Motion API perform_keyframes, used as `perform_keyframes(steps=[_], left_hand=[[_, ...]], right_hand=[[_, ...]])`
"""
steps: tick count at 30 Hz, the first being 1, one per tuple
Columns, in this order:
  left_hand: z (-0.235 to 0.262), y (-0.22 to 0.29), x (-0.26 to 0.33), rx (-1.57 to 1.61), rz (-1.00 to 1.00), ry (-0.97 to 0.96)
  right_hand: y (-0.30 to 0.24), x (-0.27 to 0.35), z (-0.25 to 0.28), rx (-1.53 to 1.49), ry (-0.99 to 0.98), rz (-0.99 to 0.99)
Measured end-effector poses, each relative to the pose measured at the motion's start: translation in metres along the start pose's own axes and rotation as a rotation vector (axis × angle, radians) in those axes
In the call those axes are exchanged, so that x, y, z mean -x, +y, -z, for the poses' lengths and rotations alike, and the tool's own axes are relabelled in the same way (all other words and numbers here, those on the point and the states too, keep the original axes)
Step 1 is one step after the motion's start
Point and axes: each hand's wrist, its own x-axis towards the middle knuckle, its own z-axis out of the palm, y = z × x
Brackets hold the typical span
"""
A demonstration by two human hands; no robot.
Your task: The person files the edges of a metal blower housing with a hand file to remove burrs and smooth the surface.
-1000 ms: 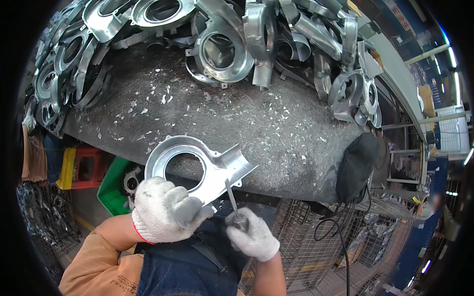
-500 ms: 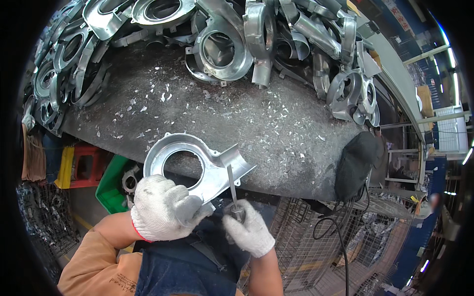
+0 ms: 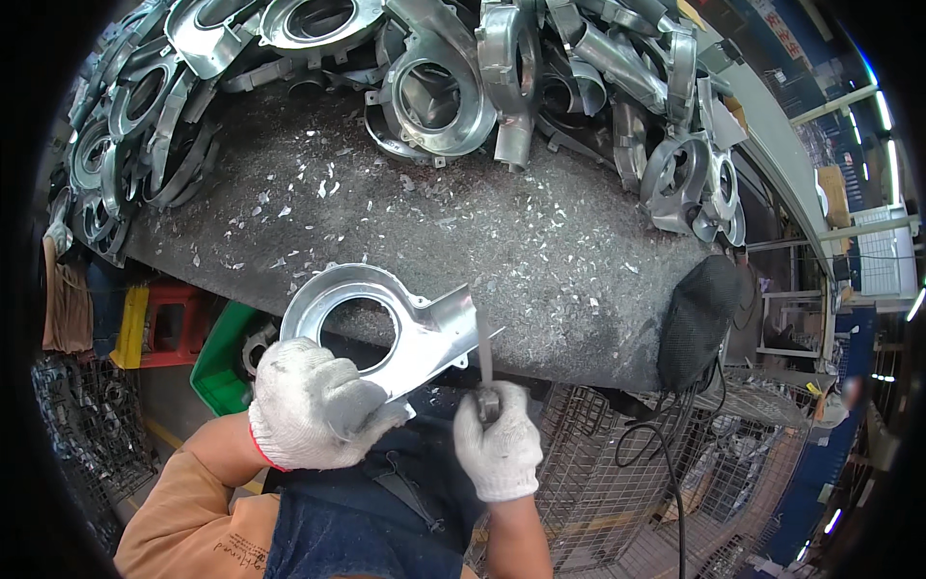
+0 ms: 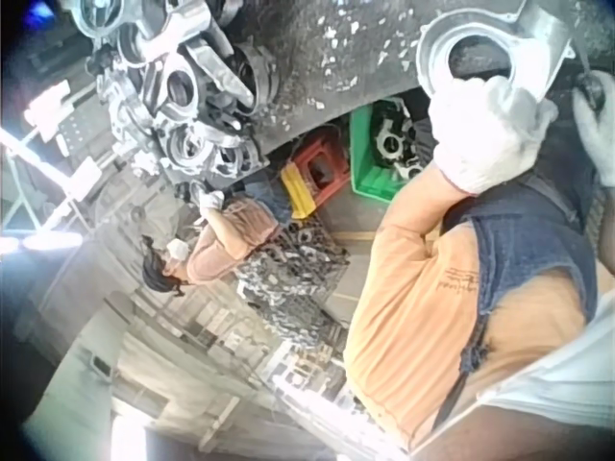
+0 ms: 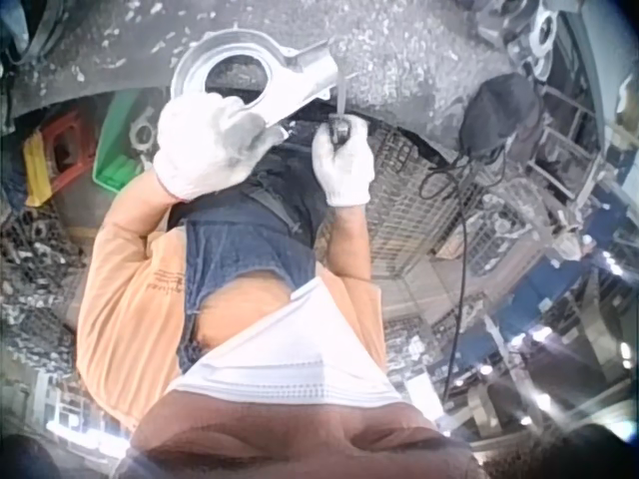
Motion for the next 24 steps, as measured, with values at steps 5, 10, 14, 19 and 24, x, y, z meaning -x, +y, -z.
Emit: perform_keyframes(steps=[5,10,14,19,24], left_hand=[[0.013,-0.011,0.001,0.089,0.083,0.051],[0.021,-0.018,-0.01,0.131,0.054,0.075],[0.033,-0.025,-0.013,0.23,0.149,0.083],[0.034,-0.035,-0.012,0.225,0.063,0.135],[0.038,-0.043,-0.016,0.295,0.157,0.131]], right_hand=[[-0.011,-0.011,0.03,-0.61,-0.65,-0.304],[-0.04,0.003,0.01,-0.126,-0.293,0.143],[-0.053,-0.003,-0.002,-0.023,-0.174,0.215],[-0.049,-0.019,-0.008,0.083,-0.067,0.301],[-0.051,-0.024,-0.016,-0.134,-0.248,0.372]])
